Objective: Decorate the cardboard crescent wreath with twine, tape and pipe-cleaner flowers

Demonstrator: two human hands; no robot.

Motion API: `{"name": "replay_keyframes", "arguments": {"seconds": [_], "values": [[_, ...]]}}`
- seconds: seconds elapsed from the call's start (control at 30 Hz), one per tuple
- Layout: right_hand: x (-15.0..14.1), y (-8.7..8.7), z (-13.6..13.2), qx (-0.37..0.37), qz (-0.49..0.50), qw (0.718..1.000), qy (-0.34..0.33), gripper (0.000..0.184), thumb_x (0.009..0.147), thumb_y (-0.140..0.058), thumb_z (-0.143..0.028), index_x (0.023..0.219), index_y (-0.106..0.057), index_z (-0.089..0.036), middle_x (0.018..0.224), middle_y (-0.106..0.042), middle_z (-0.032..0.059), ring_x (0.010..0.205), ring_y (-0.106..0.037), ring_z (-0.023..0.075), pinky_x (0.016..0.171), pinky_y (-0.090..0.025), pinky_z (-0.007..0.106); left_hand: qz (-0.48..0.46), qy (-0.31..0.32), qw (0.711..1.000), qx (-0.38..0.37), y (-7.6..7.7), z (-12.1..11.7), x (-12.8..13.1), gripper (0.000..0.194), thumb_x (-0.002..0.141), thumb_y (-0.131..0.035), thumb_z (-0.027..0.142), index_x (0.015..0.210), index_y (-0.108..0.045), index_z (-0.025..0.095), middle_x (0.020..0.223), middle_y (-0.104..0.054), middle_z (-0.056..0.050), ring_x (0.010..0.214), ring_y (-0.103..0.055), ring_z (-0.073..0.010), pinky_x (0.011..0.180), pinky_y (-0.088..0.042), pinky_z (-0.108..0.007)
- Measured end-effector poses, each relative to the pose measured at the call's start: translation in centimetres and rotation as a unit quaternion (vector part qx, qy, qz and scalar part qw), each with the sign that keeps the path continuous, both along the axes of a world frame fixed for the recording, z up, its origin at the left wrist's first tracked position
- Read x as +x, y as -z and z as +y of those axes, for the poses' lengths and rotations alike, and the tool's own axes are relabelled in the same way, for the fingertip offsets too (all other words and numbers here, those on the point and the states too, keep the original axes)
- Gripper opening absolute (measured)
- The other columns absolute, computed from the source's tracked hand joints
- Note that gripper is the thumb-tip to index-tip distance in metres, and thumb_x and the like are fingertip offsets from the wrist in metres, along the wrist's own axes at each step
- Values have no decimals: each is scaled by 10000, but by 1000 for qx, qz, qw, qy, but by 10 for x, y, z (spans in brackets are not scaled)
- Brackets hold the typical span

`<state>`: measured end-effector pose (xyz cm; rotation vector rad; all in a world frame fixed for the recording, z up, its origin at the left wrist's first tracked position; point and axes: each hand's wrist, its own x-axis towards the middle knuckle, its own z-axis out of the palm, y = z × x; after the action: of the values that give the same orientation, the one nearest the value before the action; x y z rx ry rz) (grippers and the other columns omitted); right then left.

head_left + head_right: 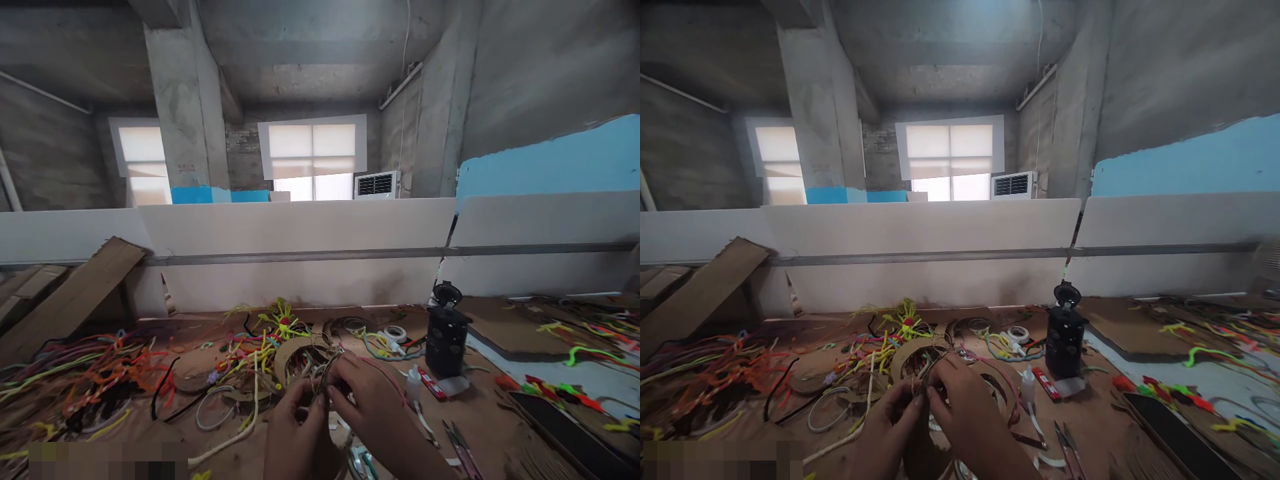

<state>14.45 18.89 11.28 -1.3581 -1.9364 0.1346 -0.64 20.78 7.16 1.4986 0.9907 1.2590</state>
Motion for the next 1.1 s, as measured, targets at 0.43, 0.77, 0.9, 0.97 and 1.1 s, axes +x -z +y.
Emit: {"name": "replay_keyframes", "arguments": {"seconds": [0.43,0.77,0.9,0.97,1.1], "values": [[-3,2,-2,3,-19,1000,-13,195,811,-594,1,788,-582,-192,847,-637,3,800,-583,184,701,-380,278,14,-59,998,-15,-6,2,0,249,697,-676,429,644,-655,187,643,-659,-12,665,-612,-209,635,-462,-274],[-5,0,-2,-3,-14,1000,-21,195,807,-608,6,789,-592,-188,845,-642,4,801,-591,183,692,-374,275,12,-69,997,-12,-7,0,1,187,686,-647,362,647,-671,180,626,-675,-19,644,-616,-211,608,-449,-272],[-4,0,-3,-10,-12,1000,-24,193,809,-605,8,794,-591,-184,853,-637,5,810,-590,183,694,-373,278,14,-64,998,-11,-8,0,0,184,699,-645,353,672,-689,176,651,-695,-26,660,-630,-214,623,-465,-274],[-4,0,-3,-11,-11,1000,-21,190,811,-606,4,791,-588,-184,851,-633,4,807,-588,184,692,-369,281,10,-60,998,-10,-8,0,0,179,697,-652,351,683,-697,178,652,-695,-22,663,-640,-216,623,-472,-273],[-4,1,-2,-6,-7,1000,-21,175,821,-616,-14,805,-589,-185,864,-631,5,816,-586,186,704,-369,285,27,-54,998,-1,-5,0,0,184,726,-647,355,682,-693,182,641,-679,-10,661,-639,-207,614,-468,-258]]}}
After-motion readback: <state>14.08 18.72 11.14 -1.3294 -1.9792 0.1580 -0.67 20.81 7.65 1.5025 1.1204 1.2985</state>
